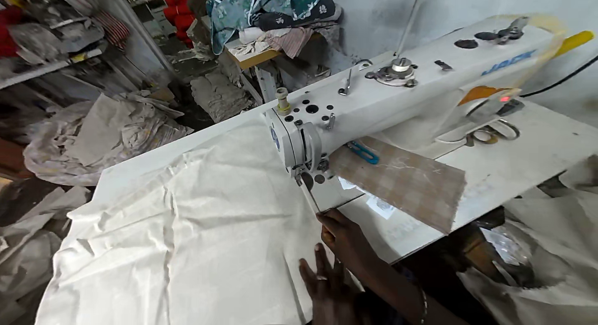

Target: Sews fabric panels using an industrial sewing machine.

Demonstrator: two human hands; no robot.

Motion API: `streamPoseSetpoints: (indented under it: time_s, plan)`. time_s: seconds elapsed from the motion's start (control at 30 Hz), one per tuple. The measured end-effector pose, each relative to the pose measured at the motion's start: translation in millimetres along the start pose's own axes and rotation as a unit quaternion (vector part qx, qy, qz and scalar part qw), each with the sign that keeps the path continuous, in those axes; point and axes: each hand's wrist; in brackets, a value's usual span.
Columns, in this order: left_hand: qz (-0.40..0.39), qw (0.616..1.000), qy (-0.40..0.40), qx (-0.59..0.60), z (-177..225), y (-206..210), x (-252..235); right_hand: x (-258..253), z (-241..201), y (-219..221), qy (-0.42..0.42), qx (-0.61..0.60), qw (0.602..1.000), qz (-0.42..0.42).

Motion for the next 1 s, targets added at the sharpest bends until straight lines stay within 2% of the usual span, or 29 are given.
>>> streamPoseSetpoints:
  time_s: [0.23, 0.3, 0.37, 0.4, 0.5, 0.57, 0.67, 0.77, 0.87, 1.0]
  plan:
    - [-0.044, 0.99, 0.081, 0.108, -57, -27, -37, -9, 1, 4, 0.003, -0.013, 1.0, 0.006]
    - [-0.068, 0.976, 0.045, 0.2, -64, -37, -49, -10, 0, 2, 0.012, -0.011, 1.0, -0.002]
    - [-0.039, 0.963, -0.014, 0.268, -71, -40, -59, -9, -4, -5, 0.028, -0.015, 0.999, -0.034]
    - [-0.018, 0.962, -0.017, 0.271, -75, -38, -65, -8, -6, -10, 0.034, -0.018, 0.998, -0.051]
    - [0.009, 0.976, 0.034, 0.214, -77, -32, -73, -1, -10, -18, 0.029, -0.025, 0.995, -0.089]
    - [0.057, 0.988, 0.081, 0.122, -69, -24, -76, 4, -4, -18, 0.001, -0.027, 0.996, -0.086]
    - [0.105, 0.986, 0.128, 0.031, -63, -16, -84, 2, 9, -27, -0.001, -0.089, 0.987, -0.137]
    - [0.061, 0.991, 0.098, 0.068, -65, -21, -86, -3, 19, -35, -0.015, -0.125, 0.975, -0.183]
    - [0.001, 0.988, 0.078, 0.134, -74, -31, -87, -2, 23, -28, -0.064, -0.099, 0.981, -0.155]
    - [-0.069, 0.982, 0.045, 0.171, -95, -46, -109, -14, 33, -18, -0.078, -0.092, 0.983, -0.14]
Point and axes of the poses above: each hand's wrist, its own x-axis away from the middle knuckle, its own y-axis out of the palm, z = x × y, and after that the axes turned 4 degrees about -y, right-handed
